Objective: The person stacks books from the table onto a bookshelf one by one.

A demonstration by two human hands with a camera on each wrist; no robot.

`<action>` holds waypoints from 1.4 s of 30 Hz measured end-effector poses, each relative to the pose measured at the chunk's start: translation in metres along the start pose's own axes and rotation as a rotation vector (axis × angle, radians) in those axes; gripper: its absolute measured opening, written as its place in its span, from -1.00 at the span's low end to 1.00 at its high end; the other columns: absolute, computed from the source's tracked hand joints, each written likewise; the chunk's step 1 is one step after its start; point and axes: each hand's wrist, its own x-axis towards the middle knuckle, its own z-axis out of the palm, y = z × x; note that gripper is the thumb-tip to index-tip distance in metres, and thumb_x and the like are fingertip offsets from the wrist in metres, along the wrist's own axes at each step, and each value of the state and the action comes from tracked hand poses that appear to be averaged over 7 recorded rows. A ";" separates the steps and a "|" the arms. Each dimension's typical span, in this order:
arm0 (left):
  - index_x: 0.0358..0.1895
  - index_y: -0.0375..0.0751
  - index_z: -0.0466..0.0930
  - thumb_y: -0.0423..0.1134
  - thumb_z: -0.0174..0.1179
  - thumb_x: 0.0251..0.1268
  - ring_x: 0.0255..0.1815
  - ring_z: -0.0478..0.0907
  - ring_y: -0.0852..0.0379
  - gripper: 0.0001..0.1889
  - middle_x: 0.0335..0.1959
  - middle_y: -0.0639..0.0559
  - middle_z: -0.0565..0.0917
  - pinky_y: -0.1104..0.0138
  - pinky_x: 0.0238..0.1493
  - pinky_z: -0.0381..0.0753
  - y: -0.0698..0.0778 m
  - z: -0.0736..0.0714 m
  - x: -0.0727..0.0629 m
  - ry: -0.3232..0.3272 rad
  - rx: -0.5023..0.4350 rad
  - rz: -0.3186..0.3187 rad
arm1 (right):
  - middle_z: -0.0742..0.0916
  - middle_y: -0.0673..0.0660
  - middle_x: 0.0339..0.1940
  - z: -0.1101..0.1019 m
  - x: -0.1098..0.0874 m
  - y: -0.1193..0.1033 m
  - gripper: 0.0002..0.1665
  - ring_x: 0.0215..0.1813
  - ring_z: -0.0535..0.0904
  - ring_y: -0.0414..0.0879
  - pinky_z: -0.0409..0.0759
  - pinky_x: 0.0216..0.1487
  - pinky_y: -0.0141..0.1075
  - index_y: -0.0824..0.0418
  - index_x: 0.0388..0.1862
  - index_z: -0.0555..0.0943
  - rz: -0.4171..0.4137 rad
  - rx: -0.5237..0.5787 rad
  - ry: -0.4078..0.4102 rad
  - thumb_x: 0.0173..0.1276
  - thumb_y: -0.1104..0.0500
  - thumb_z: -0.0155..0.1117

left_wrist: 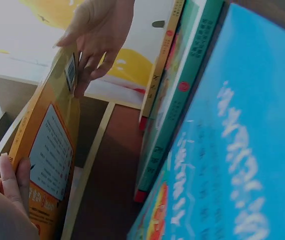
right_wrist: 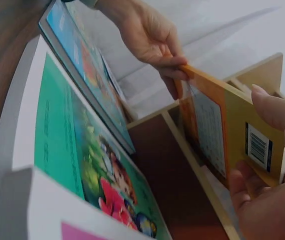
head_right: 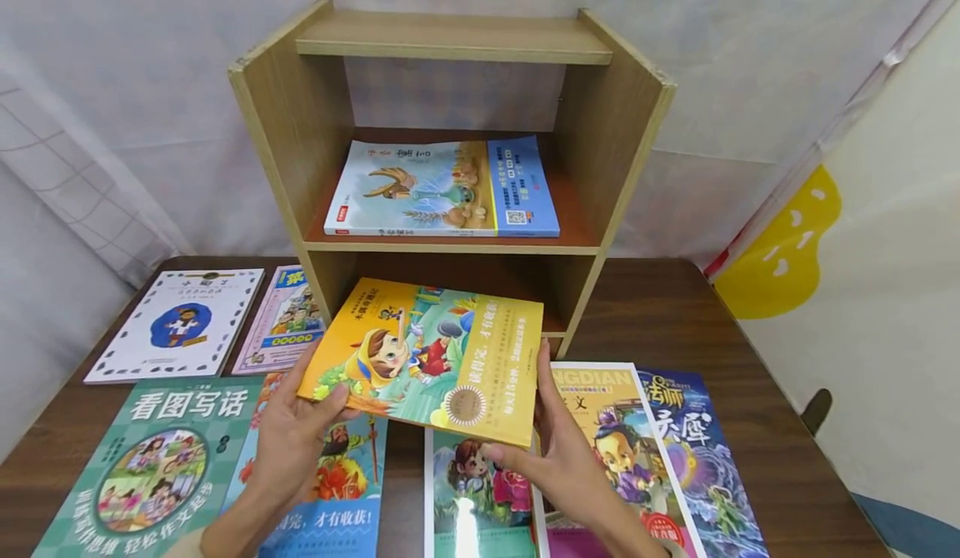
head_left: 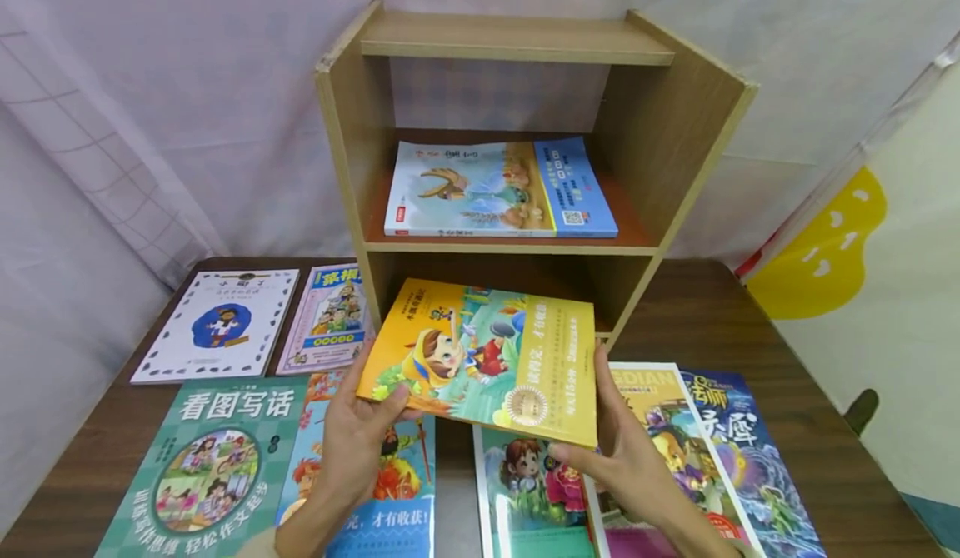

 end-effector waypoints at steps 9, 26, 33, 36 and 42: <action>0.54 -0.12 -0.18 -0.48 0.06 0.38 -0.31 0.69 -0.01 -0.21 0.41 -0.16 0.24 0.16 -0.01 0.58 -0.008 0.000 -0.002 -0.039 -0.009 -0.066 | -0.41 0.04 0.50 -0.014 0.003 0.015 0.18 0.48 -0.13 0.24 0.32 0.22 -0.34 -0.14 0.50 -0.49 0.046 -0.083 -0.036 0.38 0.31 0.18; 0.55 0.12 -0.36 -0.40 0.10 0.39 -0.09 0.61 -0.24 -0.09 0.52 -0.21 -0.18 0.23 -0.19 0.66 -0.006 -0.004 0.007 -0.164 0.450 -0.085 | -0.12 0.24 0.55 -0.031 0.015 0.029 -0.09 0.42 0.12 0.26 0.11 0.33 -0.11 -0.04 0.55 -0.42 0.024 -0.516 0.012 0.54 0.14 -0.05; 0.54 0.20 -0.35 -0.30 0.09 0.42 -0.15 0.65 -0.15 -0.12 0.53 -0.15 -0.12 0.34 -0.66 0.46 -0.007 -0.003 0.010 -0.163 0.561 -0.084 | -0.12 0.30 0.53 -0.034 0.017 0.030 -0.10 0.37 0.23 0.29 0.15 0.30 0.01 0.00 0.55 -0.40 -0.003 -0.529 0.027 0.54 0.17 -0.06; 0.54 0.21 -0.32 -0.26 0.10 0.42 -0.17 0.66 -0.12 -0.14 0.51 -0.18 -0.03 0.31 -0.65 0.48 -0.008 -0.002 0.012 -0.152 0.586 -0.080 | -0.13 0.31 0.53 -0.035 0.019 0.031 -0.11 0.27 0.38 0.25 0.30 0.24 0.02 -0.01 0.55 -0.39 0.004 -0.511 0.036 0.55 0.16 -0.07; 0.54 0.20 -0.37 -0.11 0.07 0.43 -0.17 0.65 -0.08 -0.15 0.52 -0.16 -0.09 0.23 -0.53 0.59 -0.010 -0.001 0.016 -0.155 0.693 -0.069 | -0.17 0.22 0.55 -0.036 0.023 0.031 -0.14 0.32 0.32 0.24 0.28 0.27 0.03 -0.05 0.55 -0.39 0.025 -0.516 0.049 0.56 0.10 -0.11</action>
